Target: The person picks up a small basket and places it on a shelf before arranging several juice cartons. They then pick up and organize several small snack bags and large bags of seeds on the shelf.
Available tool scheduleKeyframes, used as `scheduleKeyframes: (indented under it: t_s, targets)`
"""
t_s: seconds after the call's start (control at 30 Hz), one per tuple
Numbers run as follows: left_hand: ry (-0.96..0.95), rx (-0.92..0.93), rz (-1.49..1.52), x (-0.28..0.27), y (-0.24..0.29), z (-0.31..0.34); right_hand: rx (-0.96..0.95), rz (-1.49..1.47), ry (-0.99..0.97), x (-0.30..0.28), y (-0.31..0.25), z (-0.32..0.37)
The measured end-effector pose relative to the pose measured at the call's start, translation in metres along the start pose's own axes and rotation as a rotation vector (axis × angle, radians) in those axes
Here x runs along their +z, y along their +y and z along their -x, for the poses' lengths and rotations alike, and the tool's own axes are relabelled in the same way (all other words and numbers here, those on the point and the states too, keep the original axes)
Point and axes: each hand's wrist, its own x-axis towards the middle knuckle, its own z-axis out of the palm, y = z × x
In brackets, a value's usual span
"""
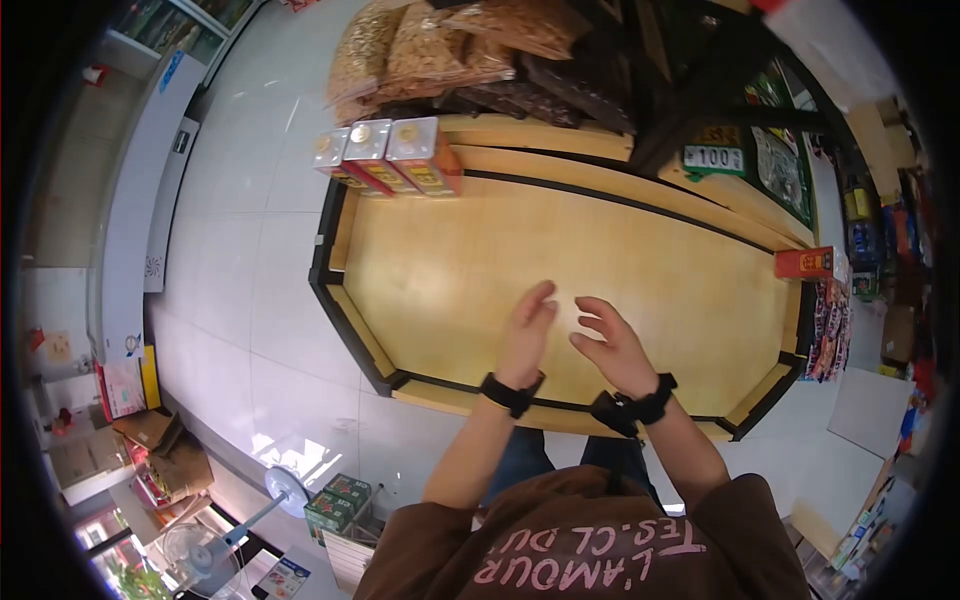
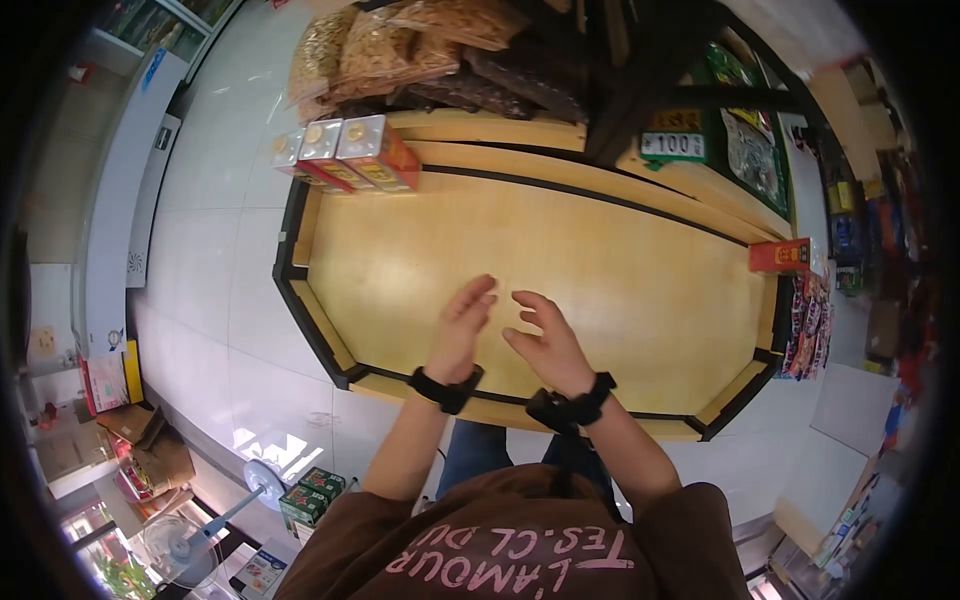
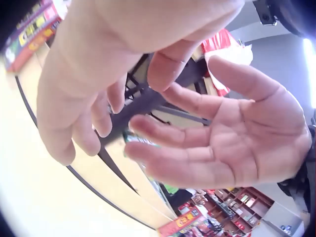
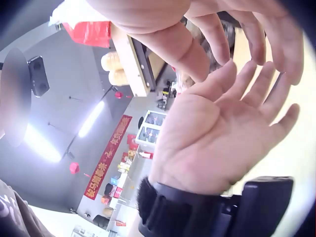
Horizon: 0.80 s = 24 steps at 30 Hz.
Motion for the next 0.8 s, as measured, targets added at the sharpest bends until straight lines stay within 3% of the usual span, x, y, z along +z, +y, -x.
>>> scheduleKeyframes:
  t_s: [0.17,0.27,0.3,0.4,0.43,0.6,0.67,0.77,0.8]
  targets:
    - [0.144,0.03,-0.076,-0.117,0.08,-0.053,-0.174,0.272,0.032,0.083,-0.022,-0.099]
    - [0.186,0.093,-0.111,-0.144,0.125,-0.096,-0.37,0.547,0.105,0.109,-0.048,-0.159]
    - [0.21,0.228,-0.074,-0.154,0.124,-0.117,-0.436,0.574,0.134,0.117,-0.058,-0.179]
    - [0.21,0.308,-0.179,-0.162,0.132,-0.157,-0.499,0.696,0.185,0.137,-0.083,-0.231]
    - [0.111,0.341,-0.17,-0.168,0.129,-0.172,-0.5,0.742,0.199,0.141,-0.088,-0.247]
    - [0.15,0.408,-0.218,-0.163,0.113,-0.188,-0.662,0.925,0.196,0.149,-0.084,-0.304]
    - [0.137,0.421,-0.247,-0.166,0.111,-0.193,-0.571,0.991,0.174,0.151,-0.089,-0.311]
    - [0.123,0.41,-0.133,-0.164,0.11,-0.19,-0.663,0.921,0.134,0.147,-0.086,-0.323]
    - [0.123,0.41,-0.09,-0.164,0.108,-0.19,-0.608,0.912,0.116,0.146,-0.088,-0.32]
